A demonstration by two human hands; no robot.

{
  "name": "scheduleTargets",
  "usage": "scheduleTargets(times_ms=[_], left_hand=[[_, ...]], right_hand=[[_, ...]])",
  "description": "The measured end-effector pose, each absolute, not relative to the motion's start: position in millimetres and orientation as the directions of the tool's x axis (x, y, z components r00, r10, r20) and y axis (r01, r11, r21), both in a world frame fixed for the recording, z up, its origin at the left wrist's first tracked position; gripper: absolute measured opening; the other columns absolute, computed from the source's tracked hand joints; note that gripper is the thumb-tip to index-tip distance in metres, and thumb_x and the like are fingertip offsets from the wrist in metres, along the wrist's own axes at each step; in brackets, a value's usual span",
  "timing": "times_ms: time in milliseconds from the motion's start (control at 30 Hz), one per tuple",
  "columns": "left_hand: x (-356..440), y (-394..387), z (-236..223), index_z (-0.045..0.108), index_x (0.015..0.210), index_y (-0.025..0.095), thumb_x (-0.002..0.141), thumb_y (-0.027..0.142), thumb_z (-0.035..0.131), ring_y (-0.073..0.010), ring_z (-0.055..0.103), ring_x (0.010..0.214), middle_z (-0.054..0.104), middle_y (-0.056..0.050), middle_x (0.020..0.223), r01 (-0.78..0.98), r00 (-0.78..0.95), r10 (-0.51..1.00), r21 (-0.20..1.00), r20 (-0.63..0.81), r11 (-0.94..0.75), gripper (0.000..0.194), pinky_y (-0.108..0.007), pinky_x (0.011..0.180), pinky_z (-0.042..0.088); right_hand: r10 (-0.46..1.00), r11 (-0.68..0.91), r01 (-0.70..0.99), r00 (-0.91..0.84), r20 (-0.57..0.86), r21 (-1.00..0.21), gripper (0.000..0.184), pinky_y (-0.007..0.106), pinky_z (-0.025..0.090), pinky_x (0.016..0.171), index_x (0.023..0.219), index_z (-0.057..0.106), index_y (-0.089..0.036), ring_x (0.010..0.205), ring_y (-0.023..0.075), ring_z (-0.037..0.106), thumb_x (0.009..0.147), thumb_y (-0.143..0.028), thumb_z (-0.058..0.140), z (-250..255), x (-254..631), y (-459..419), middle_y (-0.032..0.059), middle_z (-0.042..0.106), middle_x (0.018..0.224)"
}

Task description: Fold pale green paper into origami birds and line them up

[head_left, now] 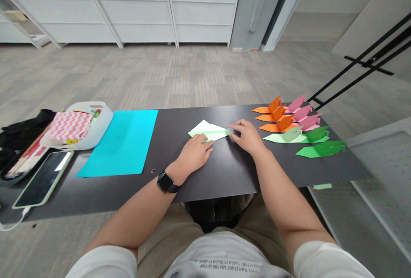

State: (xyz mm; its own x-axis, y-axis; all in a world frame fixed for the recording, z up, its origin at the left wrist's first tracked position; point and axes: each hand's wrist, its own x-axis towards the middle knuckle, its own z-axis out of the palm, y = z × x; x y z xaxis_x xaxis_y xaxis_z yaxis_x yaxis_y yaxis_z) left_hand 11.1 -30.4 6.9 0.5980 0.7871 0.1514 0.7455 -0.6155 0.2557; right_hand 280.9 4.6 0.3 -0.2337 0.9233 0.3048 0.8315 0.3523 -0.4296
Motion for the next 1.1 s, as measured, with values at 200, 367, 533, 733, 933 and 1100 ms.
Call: scheduleTargets(times_ms=[200, 367, 533, 733, 933, 1100], left_hand=[[15.3, -35.4, 6.4, 0.062, 0.143, 0.017, 0.104, 0.029, 0.055, -0.0302, 0.059, 0.123, 0.066, -0.014, 0.13, 0.73, 0.619, 0.77, 0.247, 0.156, -0.637, 0.042, -0.046, 0.113, 0.048], [17.8, -42.0, 9.7, 0.06, 0.144, 0.015, 0.103, 0.03, 0.058, -0.0309, 0.06, 0.128, 0.066, -0.015, 0.14, 0.766, 0.59, 0.797, 0.223, 0.129, -0.603, 0.044, -0.045, 0.116, 0.044], [8.4, -41.5, 22.6, 0.068, 0.133, 0.018, 0.102, 0.032, 0.059, -0.0314, 0.063, 0.125, 0.07, -0.013, 0.136, 0.857, 0.472, 0.876, 0.181, 0.102, -0.483, 0.035, -0.048, 0.114, 0.044], [-10.5, -30.5, 33.1, 0.075, 0.12, 0.018, 0.103, 0.033, 0.059, -0.0331, 0.066, 0.111, 0.076, -0.014, 0.118, 0.93, 0.319, 0.939, 0.151, 0.128, -0.336, 0.028, -0.048, 0.098, 0.052], [-0.3, -18.8, 13.8, 0.074, 0.119, 0.022, 0.103, 0.025, 0.06, -0.0242, 0.062, 0.124, 0.07, -0.008, 0.133, 0.684, 0.577, 0.759, 0.329, 0.302, -0.651, 0.021, -0.041, 0.115, 0.048], [11.2, -17.7, 0.0, 0.074, 0.113, 0.021, 0.102, 0.031, 0.064, -0.0245, 0.065, 0.115, 0.074, -0.006, 0.12, 0.723, 0.549, 0.799, 0.341, 0.243, -0.601, 0.018, -0.04, 0.106, 0.053]], right_hand=[[0.888, 0.451, 0.818, -0.368, 0.277, -0.357, 0.033, 0.047, 0.043, 0.104, 0.13, 0.076, -0.031, 0.122, 0.0303, 0.058, 0.098, -0.036, 0.069, -6.3, 252.0, -0.9, 0.0091, 0.069, 0.129], [0.898, 0.434, 0.851, -0.38, 0.222, -0.295, 0.03, 0.046, 0.039, 0.102, 0.128, 0.076, -0.033, 0.12, 0.0294, 0.058, 0.1, -0.036, 0.068, -12.4, 240.7, 1.7, 0.0084, 0.07, 0.128], [0.906, 0.416, 0.865, -0.364, 0.217, -0.283, 0.028, 0.045, 0.038, 0.101, 0.125, 0.077, -0.032, 0.119, 0.0283, 0.058, 0.098, -0.037, 0.071, -13.1, 240.5, 2.9, 0.007, 0.07, 0.128], [0.905, 0.418, 0.86, -0.37, 0.208, -0.291, 0.029, 0.045, 0.036, 0.102, 0.125, 0.078, -0.031, 0.119, 0.0281, 0.058, 0.098, -0.037, 0.072, -12.1, 241.1, 4.3, 0.0072, 0.071, 0.127], [0.871, 0.488, 0.807, -0.43, 0.236, -0.333, 0.026, 0.044, 0.034, 0.101, 0.119, 0.08, -0.03, 0.112, 0.0258, 0.061, 0.096, -0.04, 0.075, -11.6, 234.7, 1.7, 0.0066, 0.073, 0.119], [0.861, 0.509, 0.754, -0.448, 0.242, -0.415, 0.02, 0.041, 0.037, 0.098, 0.114, 0.081, -0.031, 0.108, 0.0226, 0.065, 0.099, -0.03, 0.068, -10.5, 244.5, 2.6, 0.0043, 0.076, 0.113]])
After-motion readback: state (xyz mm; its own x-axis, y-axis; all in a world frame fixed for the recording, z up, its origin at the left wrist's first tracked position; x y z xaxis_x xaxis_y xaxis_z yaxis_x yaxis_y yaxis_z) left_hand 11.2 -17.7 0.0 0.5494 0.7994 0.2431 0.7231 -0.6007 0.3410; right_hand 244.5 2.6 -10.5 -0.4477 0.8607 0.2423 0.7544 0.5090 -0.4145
